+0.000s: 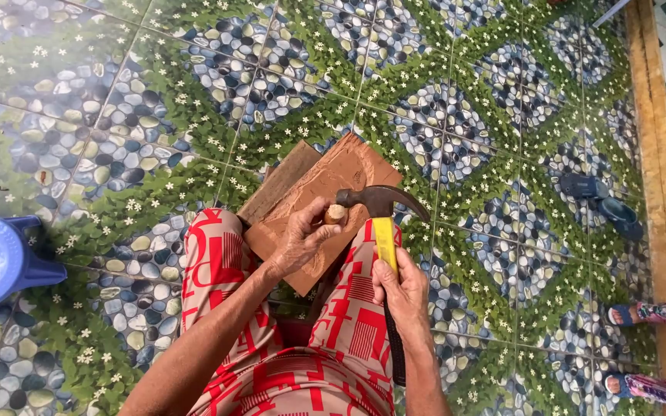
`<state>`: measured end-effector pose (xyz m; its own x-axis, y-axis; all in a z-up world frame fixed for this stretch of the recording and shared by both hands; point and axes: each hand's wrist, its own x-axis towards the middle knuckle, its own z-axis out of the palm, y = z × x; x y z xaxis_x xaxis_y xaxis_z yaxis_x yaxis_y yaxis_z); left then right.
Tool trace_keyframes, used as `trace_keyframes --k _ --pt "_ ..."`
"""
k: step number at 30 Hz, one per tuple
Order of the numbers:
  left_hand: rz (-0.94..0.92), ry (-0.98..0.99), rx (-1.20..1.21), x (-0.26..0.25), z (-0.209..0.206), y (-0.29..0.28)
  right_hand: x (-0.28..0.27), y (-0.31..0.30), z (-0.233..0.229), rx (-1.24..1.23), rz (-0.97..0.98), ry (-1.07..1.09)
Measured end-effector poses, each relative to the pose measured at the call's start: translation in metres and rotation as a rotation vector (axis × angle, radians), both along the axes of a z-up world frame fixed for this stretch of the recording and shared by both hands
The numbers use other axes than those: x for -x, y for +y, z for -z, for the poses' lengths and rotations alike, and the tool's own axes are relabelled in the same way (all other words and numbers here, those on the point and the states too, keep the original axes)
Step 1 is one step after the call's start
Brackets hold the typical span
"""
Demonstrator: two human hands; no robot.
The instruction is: Carving a design into a wooden block using a hammer and chisel while sitting on the floor.
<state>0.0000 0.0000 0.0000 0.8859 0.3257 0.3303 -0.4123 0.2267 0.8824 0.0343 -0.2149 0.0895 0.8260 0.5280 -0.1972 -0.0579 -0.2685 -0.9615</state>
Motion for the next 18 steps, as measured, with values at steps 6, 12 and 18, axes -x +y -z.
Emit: trace_keyframes --k 6,12,18 --pt "-0.004 0.013 -0.022 0.002 -0.006 -0.002 0.002 0.000 -0.008 -0.034 -0.010 -0.045" --pt "-0.068 0.102 -0.145 0.004 0.007 -0.007 0.006 0.000 -0.014 -0.036 0.017 -0.038" --pt "-0.075 0.089 -0.176 0.007 0.000 -0.009 0.006 -0.002 -0.015 -0.024 -0.024 -0.090"
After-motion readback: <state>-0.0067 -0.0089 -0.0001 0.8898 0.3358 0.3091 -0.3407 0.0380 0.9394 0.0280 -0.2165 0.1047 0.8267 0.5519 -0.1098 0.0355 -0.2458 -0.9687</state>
